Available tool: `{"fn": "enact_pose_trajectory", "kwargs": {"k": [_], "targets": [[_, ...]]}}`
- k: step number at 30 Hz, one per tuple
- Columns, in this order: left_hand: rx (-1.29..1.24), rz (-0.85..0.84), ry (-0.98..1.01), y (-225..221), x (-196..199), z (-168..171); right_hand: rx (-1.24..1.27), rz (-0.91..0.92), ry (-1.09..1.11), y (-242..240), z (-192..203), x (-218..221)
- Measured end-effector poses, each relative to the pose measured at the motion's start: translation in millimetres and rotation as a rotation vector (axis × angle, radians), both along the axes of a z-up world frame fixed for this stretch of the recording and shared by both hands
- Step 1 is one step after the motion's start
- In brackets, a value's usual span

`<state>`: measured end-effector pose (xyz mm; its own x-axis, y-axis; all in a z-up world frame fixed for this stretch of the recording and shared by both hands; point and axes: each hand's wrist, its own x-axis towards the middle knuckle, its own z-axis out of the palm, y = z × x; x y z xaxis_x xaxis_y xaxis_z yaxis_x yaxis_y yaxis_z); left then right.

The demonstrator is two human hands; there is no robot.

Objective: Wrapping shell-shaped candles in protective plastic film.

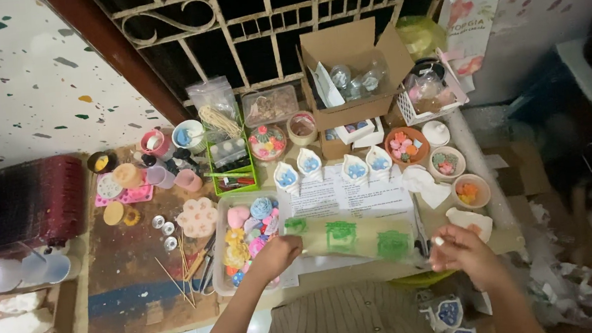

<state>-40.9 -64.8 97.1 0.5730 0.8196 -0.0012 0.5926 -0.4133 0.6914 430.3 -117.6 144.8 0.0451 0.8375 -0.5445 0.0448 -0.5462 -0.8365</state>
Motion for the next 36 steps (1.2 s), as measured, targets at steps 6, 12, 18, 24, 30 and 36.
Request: {"fn": "enact_pose_trajectory", "kwargs": {"k": [6,12,18,24,30,36], "targets": [[0.049,-0.059,-0.048,0,-17,16,-0.029,0.122,0.060,38,-3,9],[0.122,0.001,0.028,43,-12,23,0.127,-0.100,0.219,136,-29,8],[0.052,0.026,-0.020,70,6,38,0.092,-0.059,0.197,205,-50,-20],[-0.077,0.050,0.061,79,4,32,0.167,0.487,-0.615,277,-145,-41],[-0.114,0.025,0.018,80,4,29,0.220,0.735,-1.162,283,-147,-117],[-0.226,0.049,0.032,78,7,42,0.283,0.674,-1.155,273,-158,-147]]}}
